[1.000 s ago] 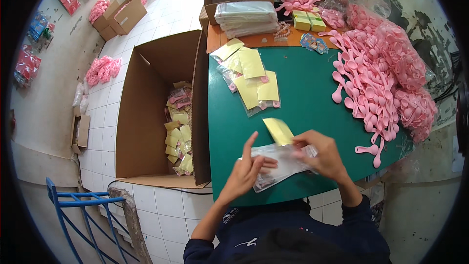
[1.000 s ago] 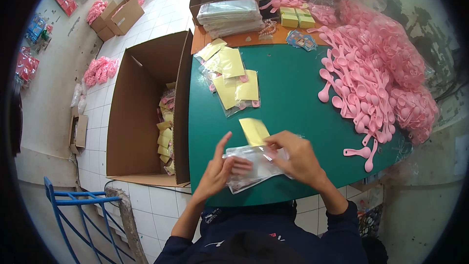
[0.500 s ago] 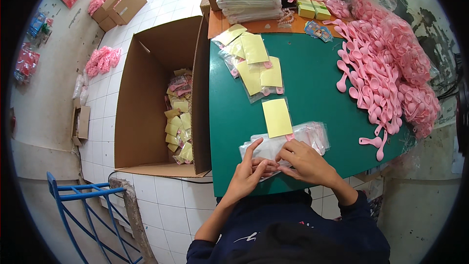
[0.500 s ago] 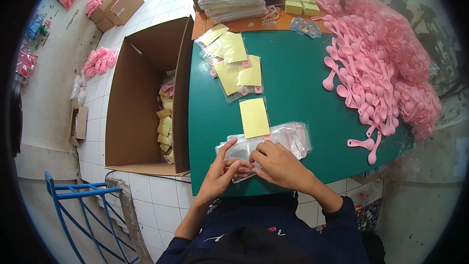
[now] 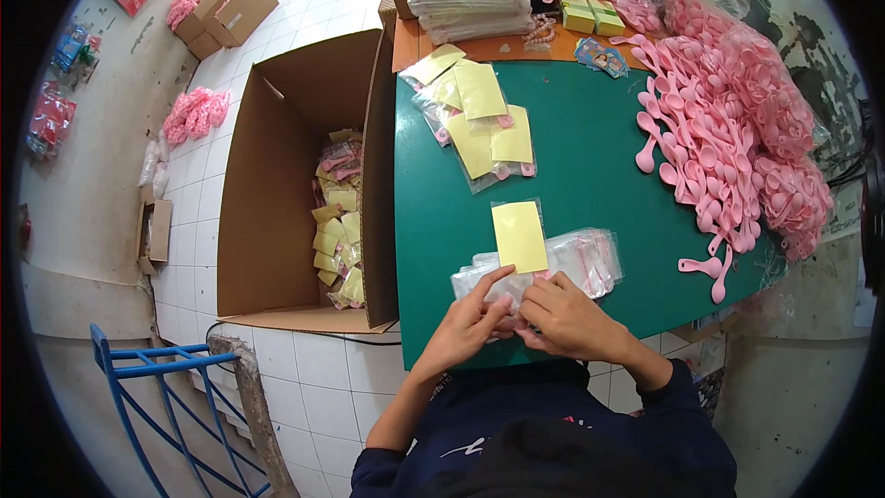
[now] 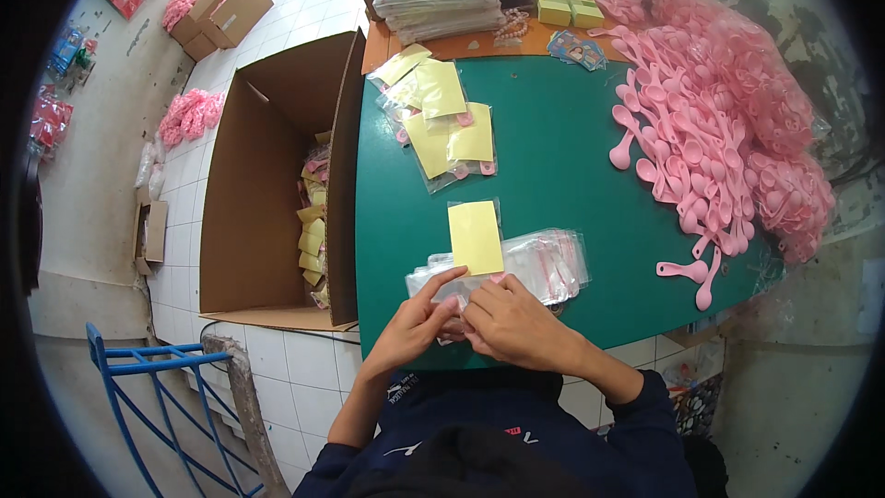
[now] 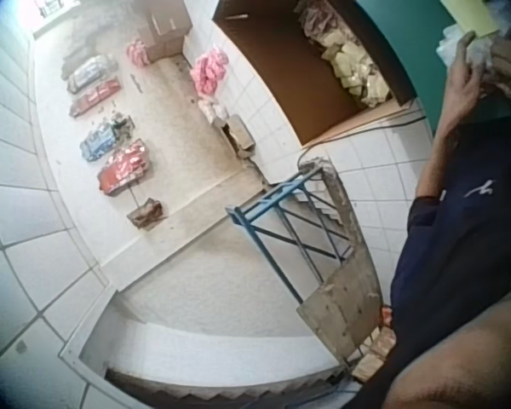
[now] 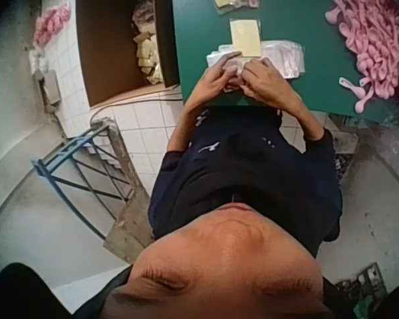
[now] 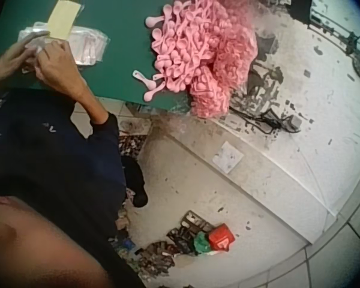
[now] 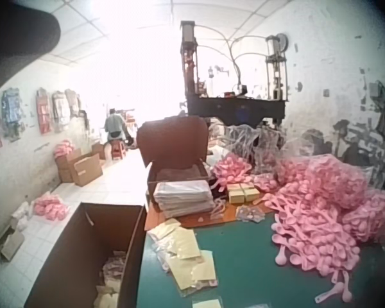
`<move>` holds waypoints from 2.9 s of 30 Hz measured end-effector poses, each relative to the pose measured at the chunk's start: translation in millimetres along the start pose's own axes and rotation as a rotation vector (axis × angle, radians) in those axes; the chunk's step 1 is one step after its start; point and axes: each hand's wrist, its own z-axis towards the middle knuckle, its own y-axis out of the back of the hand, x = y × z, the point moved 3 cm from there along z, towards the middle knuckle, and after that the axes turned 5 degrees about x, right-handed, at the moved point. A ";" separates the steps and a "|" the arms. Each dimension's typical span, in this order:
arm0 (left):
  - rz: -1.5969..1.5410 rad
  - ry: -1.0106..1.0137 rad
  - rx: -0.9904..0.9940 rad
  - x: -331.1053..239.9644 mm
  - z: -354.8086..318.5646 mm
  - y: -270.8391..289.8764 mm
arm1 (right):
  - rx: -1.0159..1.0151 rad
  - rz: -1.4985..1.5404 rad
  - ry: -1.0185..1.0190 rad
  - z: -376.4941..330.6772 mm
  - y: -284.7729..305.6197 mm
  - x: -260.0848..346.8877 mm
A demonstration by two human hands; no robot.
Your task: The person packages souvenir spoons by inserting a plastic spoon and a printed card into a plastic sleeve, attaching a yellow label card to the sleeve, and repeating the process.
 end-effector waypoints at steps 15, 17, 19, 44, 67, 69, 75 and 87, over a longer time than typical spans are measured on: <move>0.024 -0.100 0.004 -4.9 7.1 12.0 | -0.398 0.583 -0.490 -125.7 162.9 -194.4; 0.012 -0.112 0.035 -4.5 7.9 8.4 | -0.691 0.259 -0.791 -174.9 167.5 -223.8; -0.001 -0.124 0.042 -4.5 7.0 6.7 | -0.735 0.082 -0.894 -181.3 150.9 -199.4; 0.443 -0.292 -0.245 -0.6 -7.3 -13.0 | -0.346 1.308 -0.520 -39.3 -15.9 -40.0; 0.323 -0.226 -0.376 9.8 -6.7 -16.7 | -0.479 0.913 -0.716 -34.8 -13.7 -34.7; 0.348 -0.256 -0.274 3.3 -3.5 -10.8 | -0.411 0.775 -0.686 -35.5 -3.2 -36.0; 0.571 -0.456 -0.253 -87.4 31.3 24.6 | -0.426 -0.086 -0.531 -36.3 75.0 -115.0; 1.110 -0.558 -0.044 -31.2 81.9 -7.5 | -0.209 -0.457 -0.461 -57.4 105.3 -226.2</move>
